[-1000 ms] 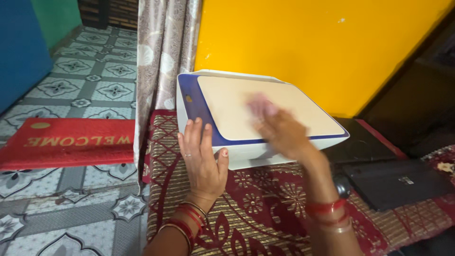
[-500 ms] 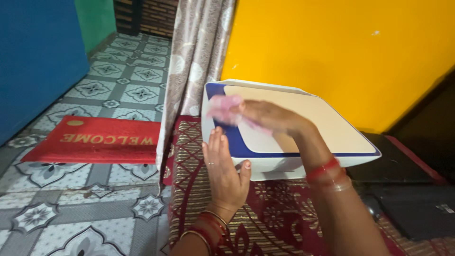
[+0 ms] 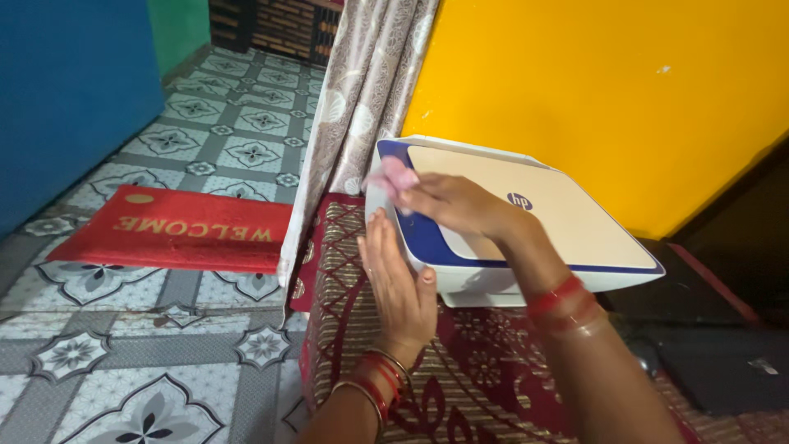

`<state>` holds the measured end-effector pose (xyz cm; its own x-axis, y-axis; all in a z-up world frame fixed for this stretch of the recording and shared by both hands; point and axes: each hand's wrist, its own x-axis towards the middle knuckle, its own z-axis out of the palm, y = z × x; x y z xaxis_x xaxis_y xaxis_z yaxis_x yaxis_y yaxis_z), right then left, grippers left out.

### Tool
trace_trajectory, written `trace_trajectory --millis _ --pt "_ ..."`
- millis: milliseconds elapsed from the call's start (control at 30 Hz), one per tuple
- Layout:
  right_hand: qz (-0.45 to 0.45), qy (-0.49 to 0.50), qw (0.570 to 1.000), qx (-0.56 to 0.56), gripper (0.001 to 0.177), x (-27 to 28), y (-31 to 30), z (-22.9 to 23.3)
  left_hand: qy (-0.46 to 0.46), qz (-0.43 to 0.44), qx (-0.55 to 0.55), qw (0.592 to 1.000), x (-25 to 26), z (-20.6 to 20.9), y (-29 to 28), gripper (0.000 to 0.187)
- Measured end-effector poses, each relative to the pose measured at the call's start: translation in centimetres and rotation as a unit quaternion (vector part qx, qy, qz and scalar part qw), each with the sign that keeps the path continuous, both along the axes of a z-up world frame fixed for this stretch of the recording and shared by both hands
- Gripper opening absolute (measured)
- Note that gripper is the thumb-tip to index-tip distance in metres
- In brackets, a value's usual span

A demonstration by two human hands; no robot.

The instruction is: The person cleans a keyboard and printer with a pink cloth, then sits on the floor to unpack and sort a stack of white papers from a plastic sleeve. The person wipes the printer surface thoroughly and arranges the papers into a neat pile.

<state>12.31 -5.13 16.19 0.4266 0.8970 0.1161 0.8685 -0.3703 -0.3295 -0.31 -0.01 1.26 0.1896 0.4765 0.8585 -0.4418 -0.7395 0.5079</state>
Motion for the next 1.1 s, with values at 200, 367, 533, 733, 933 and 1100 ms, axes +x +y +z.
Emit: trace_trajectory --millis 200,367,533,733,933,1100 --pt "-0.103 0.148 0.983 -0.043 0.063 -7.1 -8.5 3.0 -0.012 0.007 -0.076 0.997 -1.1 1.8 0.6 0.077" --pt "-0.079 0.239 0.946 0.204 0.062 -11.3 -12.4 1.6 -0.048 -0.070 -0.119 0.989 -4.1 3.4 -1.0 0.080" --pt "-0.006 0.228 0.904 0.360 0.070 -14.1 -11.3 -3.1 -0.042 -0.232 -0.194 0.952 -7.1 2.9 -4.1 0.074" --pt "0.135 0.147 0.919 0.341 0.069 -17.8 -7.7 -7.3 -0.060 -0.262 -0.326 0.906 -4.7 2.1 -2.7 0.040" --pt "-0.135 -0.178 0.900 0.375 0.058 -15.0 -7.3 -8.2 -0.156 -0.183 -0.338 0.910 -1.7 1.1 3.4 0.043" --pt "-0.201 -0.272 0.881 0.330 0.061 -12.7 -6.5 -10.6 -0.083 -0.269 -0.392 0.876 1.7 1.7 6.7 0.041"
